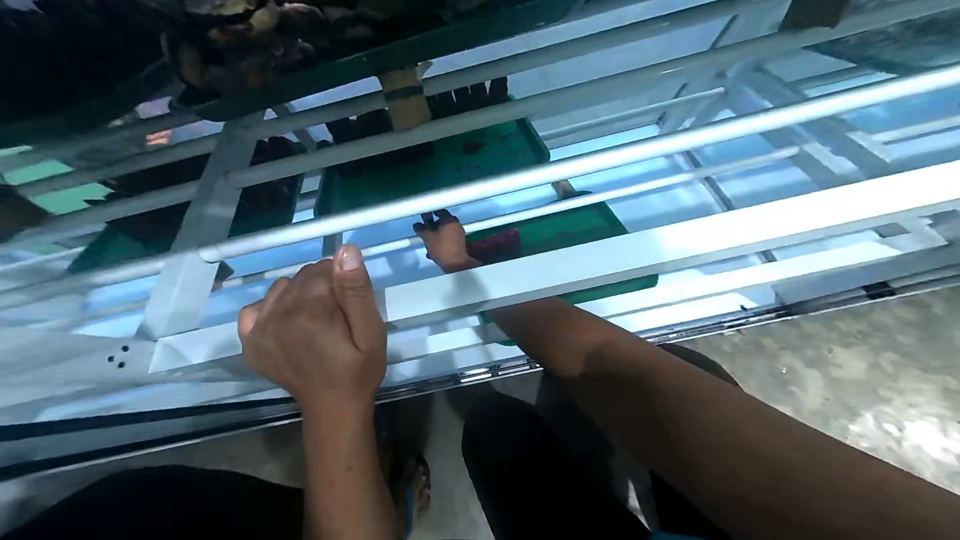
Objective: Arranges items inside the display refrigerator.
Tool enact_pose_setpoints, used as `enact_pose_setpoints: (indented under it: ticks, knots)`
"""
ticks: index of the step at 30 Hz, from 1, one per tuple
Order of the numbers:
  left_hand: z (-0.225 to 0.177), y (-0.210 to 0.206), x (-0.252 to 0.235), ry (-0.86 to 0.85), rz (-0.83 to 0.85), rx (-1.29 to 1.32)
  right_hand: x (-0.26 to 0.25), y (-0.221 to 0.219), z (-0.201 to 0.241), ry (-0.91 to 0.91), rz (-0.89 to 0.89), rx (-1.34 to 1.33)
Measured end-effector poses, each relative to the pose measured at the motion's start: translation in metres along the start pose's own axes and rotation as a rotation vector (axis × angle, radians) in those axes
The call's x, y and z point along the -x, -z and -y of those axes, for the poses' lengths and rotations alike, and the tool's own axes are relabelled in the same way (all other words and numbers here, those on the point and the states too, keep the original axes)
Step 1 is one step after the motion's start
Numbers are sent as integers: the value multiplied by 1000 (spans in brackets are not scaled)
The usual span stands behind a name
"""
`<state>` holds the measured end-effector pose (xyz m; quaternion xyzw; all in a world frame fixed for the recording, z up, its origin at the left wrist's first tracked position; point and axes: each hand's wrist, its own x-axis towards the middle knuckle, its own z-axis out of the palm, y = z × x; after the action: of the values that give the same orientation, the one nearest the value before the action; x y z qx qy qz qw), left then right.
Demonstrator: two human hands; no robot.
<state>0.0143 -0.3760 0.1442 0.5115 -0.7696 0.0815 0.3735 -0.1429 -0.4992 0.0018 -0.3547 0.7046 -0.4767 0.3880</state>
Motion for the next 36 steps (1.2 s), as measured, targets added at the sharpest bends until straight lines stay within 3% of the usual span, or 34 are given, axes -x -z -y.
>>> enact_pose_setpoints:
  ticks: [15, 19, 23, 30, 36]
  knots:
    - [4, 0, 2, 9, 4, -35, -7, 1, 10, -295, 183, -944]
    - [3, -1, 2, 8, -5, -47, -19, 19, 15, -323, 274, -1072]
    - [2, -1, 2, 10, -14, -75, -31, 29, 20, -272, 326, -1009]
    - [4, -2, 1, -41, -31, -111, -24, 23, 0, -198, 19, -1092]
    - [4, 1, 3, 20, 23, -59, -22, 68, -10, -223, -103, -1081]
